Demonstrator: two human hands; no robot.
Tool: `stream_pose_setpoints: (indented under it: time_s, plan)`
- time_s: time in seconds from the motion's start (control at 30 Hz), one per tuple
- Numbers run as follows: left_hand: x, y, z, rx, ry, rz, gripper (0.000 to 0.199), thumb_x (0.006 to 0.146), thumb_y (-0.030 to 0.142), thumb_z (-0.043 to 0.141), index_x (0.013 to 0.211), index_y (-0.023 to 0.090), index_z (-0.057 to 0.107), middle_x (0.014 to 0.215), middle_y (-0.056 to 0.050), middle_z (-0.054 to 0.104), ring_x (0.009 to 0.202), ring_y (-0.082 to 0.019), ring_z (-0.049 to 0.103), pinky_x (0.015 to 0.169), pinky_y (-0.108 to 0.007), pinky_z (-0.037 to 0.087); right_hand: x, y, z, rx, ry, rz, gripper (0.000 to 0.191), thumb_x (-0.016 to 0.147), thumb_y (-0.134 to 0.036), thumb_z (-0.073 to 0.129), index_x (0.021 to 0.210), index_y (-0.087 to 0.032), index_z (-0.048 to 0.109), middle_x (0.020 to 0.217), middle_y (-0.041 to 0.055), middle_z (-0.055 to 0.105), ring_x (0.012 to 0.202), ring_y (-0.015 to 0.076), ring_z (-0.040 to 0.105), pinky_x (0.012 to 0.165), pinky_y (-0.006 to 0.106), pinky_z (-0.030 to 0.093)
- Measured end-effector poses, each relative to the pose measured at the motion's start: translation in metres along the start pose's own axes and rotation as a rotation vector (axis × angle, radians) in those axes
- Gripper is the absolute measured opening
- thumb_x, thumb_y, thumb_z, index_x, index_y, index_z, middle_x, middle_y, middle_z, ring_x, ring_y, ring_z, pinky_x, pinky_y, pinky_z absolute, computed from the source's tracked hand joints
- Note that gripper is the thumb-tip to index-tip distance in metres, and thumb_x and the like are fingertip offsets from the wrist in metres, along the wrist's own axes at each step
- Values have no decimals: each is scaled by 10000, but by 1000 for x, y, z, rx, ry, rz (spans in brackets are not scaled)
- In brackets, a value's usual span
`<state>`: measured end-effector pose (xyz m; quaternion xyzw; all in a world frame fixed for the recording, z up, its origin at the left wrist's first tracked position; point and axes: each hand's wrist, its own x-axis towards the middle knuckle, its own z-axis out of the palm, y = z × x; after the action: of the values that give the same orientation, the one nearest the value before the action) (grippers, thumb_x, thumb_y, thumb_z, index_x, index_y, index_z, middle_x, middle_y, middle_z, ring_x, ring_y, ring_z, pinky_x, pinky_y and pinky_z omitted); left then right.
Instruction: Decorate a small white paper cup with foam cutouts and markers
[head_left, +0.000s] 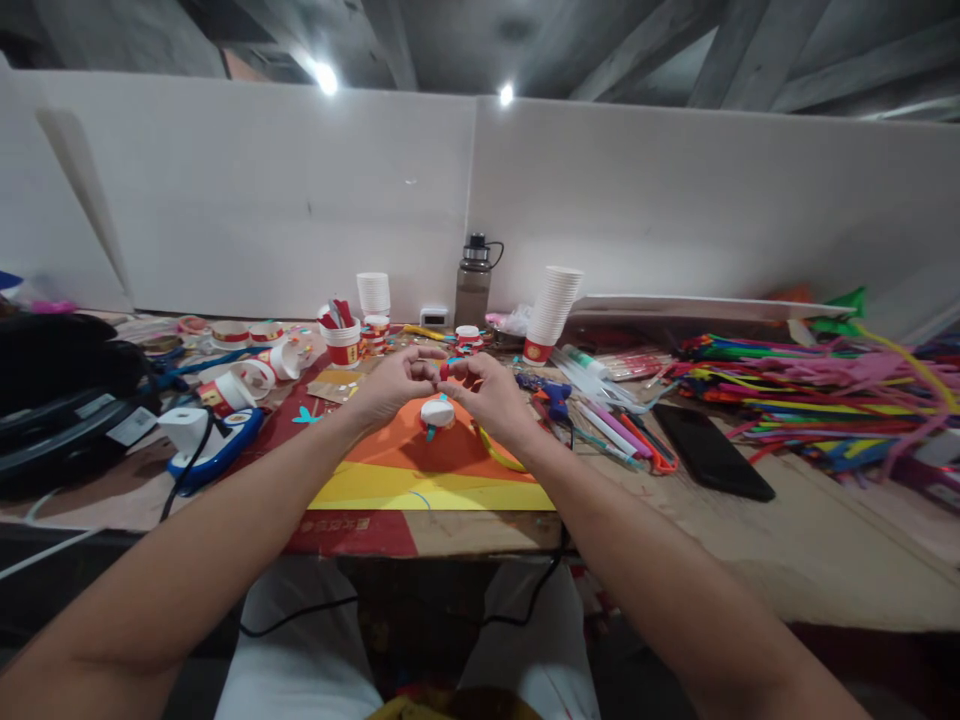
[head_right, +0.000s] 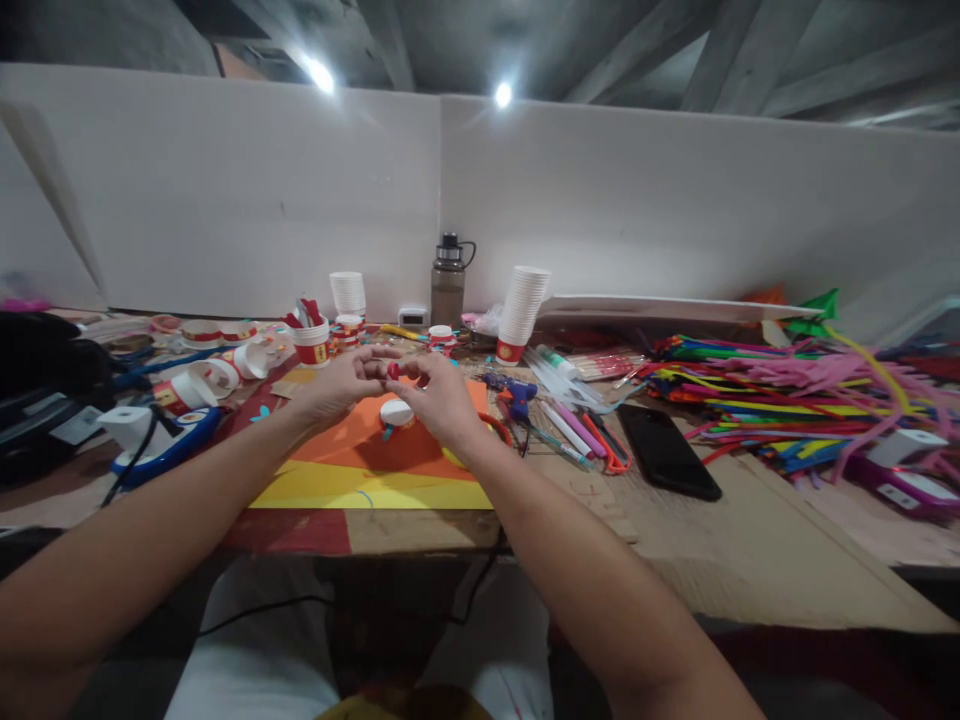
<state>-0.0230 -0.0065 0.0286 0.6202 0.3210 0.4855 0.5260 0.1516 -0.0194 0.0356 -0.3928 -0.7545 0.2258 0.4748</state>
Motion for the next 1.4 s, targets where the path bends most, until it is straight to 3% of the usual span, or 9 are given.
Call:
stream_pose_setpoints:
  time_s: [0.43,0.93,1.07,1.23,1.4]
  plan:
    - [-2,-1,7,303,33,105,461,645,69,615,1098,137,568,772,5,611,686,-94,562,627,-211,408,-2,1,1,68,72,36,157,782,-329,673,745,-177,654,756,13,619,713,136,546,649,263,422]
    - [-5,-2,12,255,-13,103,436,665,102,622,1098,134,590,846,-24,624,757,-124,578,710,-249,439,0,7,0,114,112,36,165,774,-337,661,753,-173,651,762,18,646,702,128,556,642,249,432]
    - [-6,3,9,245,-90,80,299,707,190,653,1003,156,680,910,-35,638,830,-145,564,737,-255,425,1,5,0,143,115,59,191,758,-358,678,738,-168,656,749,23,658,674,126,564,622,249,437]
    - [-5,6,2,209,-74,55,249,785,358,659,934,176,737,879,-44,693,844,-158,579,773,-269,415,1,2,-2,193,90,59,200,746,-356,692,715,-162,657,715,26,668,656,126,580,598,242,440]
    - [-4,4,1,226,-61,-7,231,737,360,721,854,164,757,830,-55,729,786,-152,603,774,-278,429,1,3,-2,241,62,111,202,730,-352,701,705,-155,664,677,26,678,631,127,590,590,244,445]
